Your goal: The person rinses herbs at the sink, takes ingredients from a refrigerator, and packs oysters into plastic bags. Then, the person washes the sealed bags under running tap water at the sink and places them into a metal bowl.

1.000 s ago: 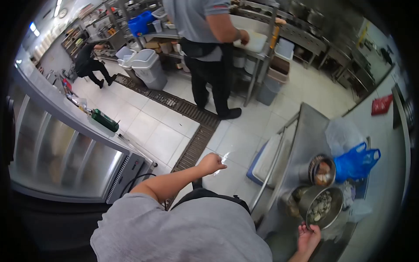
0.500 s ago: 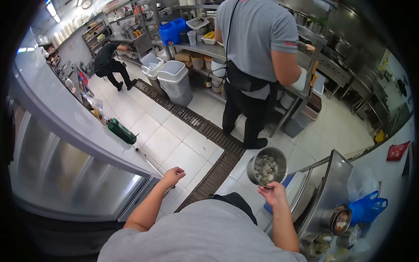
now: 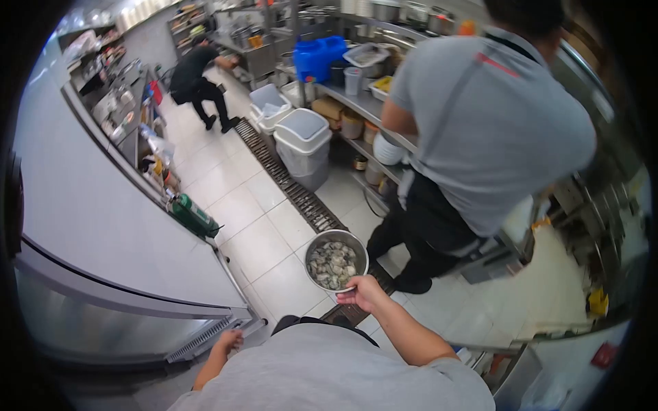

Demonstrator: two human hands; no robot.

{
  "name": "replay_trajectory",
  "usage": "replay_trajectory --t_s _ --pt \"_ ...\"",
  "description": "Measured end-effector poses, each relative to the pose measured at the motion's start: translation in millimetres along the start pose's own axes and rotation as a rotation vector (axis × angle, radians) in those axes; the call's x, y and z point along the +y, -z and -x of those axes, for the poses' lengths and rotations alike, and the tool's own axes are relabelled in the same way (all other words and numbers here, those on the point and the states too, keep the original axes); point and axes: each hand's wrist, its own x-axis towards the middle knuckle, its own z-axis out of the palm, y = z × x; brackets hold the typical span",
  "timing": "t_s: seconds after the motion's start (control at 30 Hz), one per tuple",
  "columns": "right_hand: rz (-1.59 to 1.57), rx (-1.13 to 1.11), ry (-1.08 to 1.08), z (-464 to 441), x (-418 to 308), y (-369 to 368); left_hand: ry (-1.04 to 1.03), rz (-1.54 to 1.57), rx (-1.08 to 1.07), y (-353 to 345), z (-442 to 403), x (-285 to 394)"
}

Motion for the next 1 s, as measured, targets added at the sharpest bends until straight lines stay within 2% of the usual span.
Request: replay_trajectory --t_s 0.1,0.2,0.3,0.4,0.47,0.53,0.6,0.7,0.8,0.9,1.0 --pt "0.088 -0.072 -0.064 -58 -50 -51 -0.186 0.284 0.152 8 20 70" --pt "0.124 -0.13 -0.074 -113 -89 -103 -0.268 0.305 0.155 30 2 139" --pt "0.087 -0.138 -0.107 -160 -124 -142 -0.339 0.355 0.105 59 -52 205" --pt "0.092 0.012 -0.03 -179 -161 -197 -0.182 0.287 0.047 91 -89 290" --pt "0.065 0.002 -0.017 -206 -182 -219 -0.322 0.203 0.019 117 -116 354" --pt "0.045 0.016 0.004 -231 -205 -232 -0.519 0.135 0.081 143 -134 417" --pt "0.022 0.027 0.033 -264 -223 -246 -0.642 -0.096 0.147 180 -142 481" --pt "0.012 0.057 0.039 -309 -262 -290 -0.671 -0.016 0.197 227 -178 555" --pt "0.067 0.019 0.022 -382 -297 -328 -0.63 0.162 0.195 266 -225 584" --pt "0.158 -0.03 -0.015 -452 -337 -388 -0.467 0.01 0.353 299 -287 560" --pt "0.222 -0.103 -0.089 -529 -367 -462 -0.509 0.096 0.372 337 -297 542"
